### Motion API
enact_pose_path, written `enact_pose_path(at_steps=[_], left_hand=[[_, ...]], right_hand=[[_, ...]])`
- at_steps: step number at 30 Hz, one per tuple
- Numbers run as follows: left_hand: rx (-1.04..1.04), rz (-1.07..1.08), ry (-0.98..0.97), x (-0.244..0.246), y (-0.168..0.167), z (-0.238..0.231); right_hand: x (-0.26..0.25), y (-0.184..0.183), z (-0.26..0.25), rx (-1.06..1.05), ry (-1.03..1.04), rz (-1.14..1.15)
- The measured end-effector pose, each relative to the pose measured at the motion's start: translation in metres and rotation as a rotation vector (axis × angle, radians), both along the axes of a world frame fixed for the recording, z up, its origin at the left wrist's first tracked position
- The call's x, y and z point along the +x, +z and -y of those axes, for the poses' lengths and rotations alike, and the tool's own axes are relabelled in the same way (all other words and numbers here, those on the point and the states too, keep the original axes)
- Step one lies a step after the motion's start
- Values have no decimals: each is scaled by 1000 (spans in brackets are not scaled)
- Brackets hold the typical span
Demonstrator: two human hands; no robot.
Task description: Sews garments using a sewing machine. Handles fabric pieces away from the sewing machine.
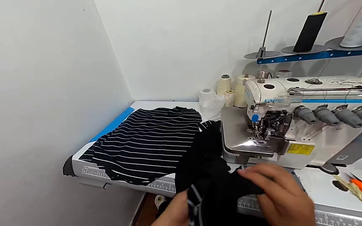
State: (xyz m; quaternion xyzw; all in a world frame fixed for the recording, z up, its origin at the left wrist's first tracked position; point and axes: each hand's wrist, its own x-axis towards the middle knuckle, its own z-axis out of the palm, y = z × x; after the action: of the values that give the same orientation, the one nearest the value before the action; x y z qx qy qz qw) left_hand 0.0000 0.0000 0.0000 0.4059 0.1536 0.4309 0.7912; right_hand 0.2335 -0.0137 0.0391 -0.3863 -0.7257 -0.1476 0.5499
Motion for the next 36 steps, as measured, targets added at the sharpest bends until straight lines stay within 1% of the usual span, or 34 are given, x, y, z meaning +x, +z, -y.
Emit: enact_pose_path(at_steps=[1, 2, 3, 4, 5, 6, 7, 8, 9, 11, 12, 14, 15, 18, 19, 20, 21, 22, 23, 25, 26, 27, 29, 31, 32, 33, 34, 36], left_hand=[[-61, 71, -55, -5, 20, 2], [-95, 124, -84, -13, 27, 2], [-99, 123, -32, -19, 30, 7], [-68, 67, 104, -23, 33, 15], [31, -38, 252, -25, 36, 23], [177, -152, 356, -27, 38, 31], [343, -265, 399, -29, 40, 39], [480, -361, 393, -29, 43, 45], [575, -442, 362, -25, 46, 50], [627, -552, 342, -12, 47, 53], [595, -542, 389, -5, 42, 50], [418, -411, 521, 2, 33, 41], [333, -358, 573, -1, 31, 36], [256, -357, 750, -27, 30, 23], [189, -308, 800, -34, 32, 17], [90, -201, 791, -41, 36, 11], [-14, -55, 707, -47, 39, 5], [-94, 72, 554, -50, 39, 2], [-124, 117, 369, -51, 37, 1], [-84, 39, 64, -41, 32, 9], [-34, -26, -26, -34, 28, 16], [1, -100, -15, -26, 28, 24], [25, -169, 179, -12, 32, 33], [27, -109, 367, -6, 35, 33], [8, -65, 407, -6, 37, 31], [-12, -35, 419, -5, 40, 31], [-18, -20, 415, -4, 43, 31], [-11, 6, 402, -1, 44, 36]], right_hand=[[7, 8, -3, 11, -15, -17], [11, 17, -5, 33, -23, -22], [13, 26, -6, 54, -31, -15], [12, 35, -5, 73, -43, -2], [8, 45, -4, 89, -58, 10], [1, 53, -2, 92, -67, 19], [-8, 59, -1, 85, -65, 24], [-19, 62, 1, 67, -45, 32], [-29, 63, 2, 46, -12, 40], [-48, 60, 6, -7, 72, 35], [-55, 57, 8, -41, 110, 26], [-57, 53, 13, -104, 131, -4], [-53, 52, 13, -126, 100, -21], [-20, 46, 3, -143, -37, -101], [-10, 44, -1, -152, -61, -148], [-2, 45, -4, -169, -61, -198], [2, 46, -7, -183, -44, -243], [3, 47, -9, -192, -20, -277], [0, 48, -11, -198, 2, -297], [-9, 49, -15, -209, 46, -315], [-14, 47, -19, -216, 74, -321], [-17, 45, -23, -229, 91, -319], [-19, 37, -30, -311, 48, -250], [-15, 28, -33, -454, -71, -74], [-13, 25, -30, -496, -94, -9], [-12, 25, -23, -494, -94, 1], [-12, 27, -12, -455, -48, -33], [-15, 28, 16, -386, 122, -137]])
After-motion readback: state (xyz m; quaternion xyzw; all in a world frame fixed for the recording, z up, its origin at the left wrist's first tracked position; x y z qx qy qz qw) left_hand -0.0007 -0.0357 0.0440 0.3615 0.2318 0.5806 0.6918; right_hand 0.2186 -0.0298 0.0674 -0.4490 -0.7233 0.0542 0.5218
